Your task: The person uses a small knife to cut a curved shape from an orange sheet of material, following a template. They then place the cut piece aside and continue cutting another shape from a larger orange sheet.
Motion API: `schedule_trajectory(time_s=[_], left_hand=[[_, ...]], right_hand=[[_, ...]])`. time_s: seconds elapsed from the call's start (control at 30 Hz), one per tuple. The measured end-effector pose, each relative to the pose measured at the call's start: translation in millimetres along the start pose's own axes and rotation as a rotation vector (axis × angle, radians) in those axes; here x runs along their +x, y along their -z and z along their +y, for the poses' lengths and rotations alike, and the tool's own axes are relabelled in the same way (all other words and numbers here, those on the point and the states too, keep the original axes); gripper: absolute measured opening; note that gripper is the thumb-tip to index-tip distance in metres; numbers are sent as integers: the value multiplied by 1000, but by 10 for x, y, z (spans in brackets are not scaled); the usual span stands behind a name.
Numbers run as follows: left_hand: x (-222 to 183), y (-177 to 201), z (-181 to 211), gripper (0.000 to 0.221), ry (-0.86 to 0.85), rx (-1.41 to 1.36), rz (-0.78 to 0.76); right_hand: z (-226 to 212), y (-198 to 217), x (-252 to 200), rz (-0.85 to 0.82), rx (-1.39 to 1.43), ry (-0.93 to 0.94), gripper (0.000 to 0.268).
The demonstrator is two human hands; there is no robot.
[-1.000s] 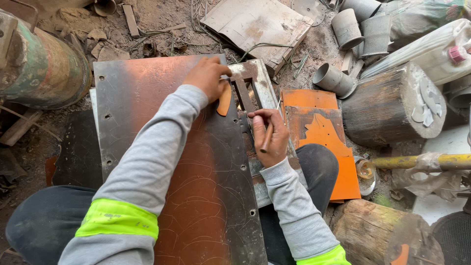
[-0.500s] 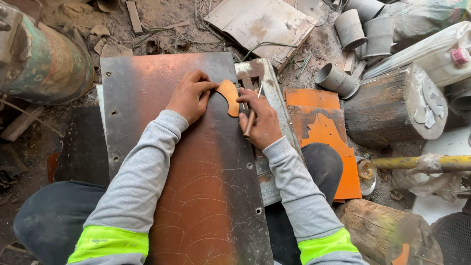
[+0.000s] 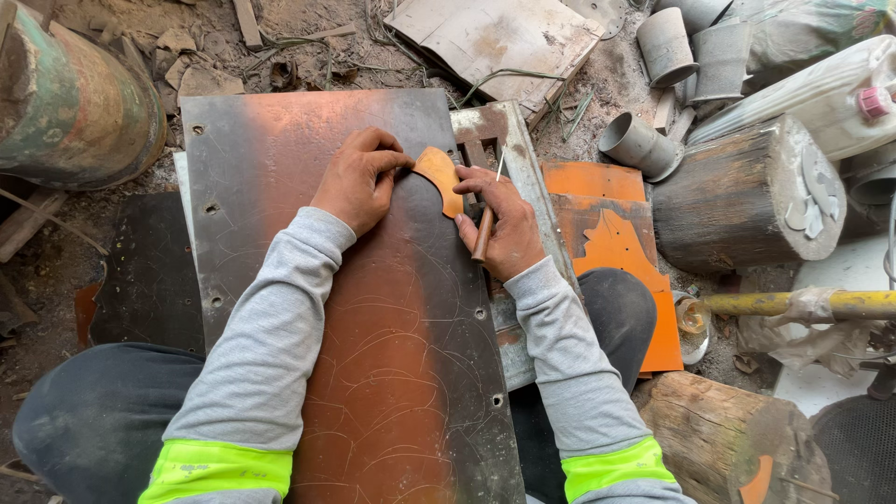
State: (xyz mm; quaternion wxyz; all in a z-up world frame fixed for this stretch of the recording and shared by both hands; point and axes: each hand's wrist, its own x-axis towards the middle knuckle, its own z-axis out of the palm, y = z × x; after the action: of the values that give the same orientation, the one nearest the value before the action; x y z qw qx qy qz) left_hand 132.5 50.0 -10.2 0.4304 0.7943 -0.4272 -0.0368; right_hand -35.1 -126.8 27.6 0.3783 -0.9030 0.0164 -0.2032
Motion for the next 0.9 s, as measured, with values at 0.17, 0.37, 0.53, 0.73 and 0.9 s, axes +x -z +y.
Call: schedule_trajectory(time_s=[0.17,0.37,0.53,0.73,0.9], left_hand=[[-11,22,14,21,32,-20,-2],[12,33,22,29,23,18,-39],[12,30,34,33,23,27,-57],[6,26,25,35,21,32,-54],[4,14,27,33,30,26,-56]], right_hand=[[13,-6,2,4,-14,5,34],[0,-8,-2,21,-21,14,35],[-10,-3,-8,24,-27,0,36],[-28,15,-13,7,2,-23,38],[-29,21,-12,13,-17,1,37]])
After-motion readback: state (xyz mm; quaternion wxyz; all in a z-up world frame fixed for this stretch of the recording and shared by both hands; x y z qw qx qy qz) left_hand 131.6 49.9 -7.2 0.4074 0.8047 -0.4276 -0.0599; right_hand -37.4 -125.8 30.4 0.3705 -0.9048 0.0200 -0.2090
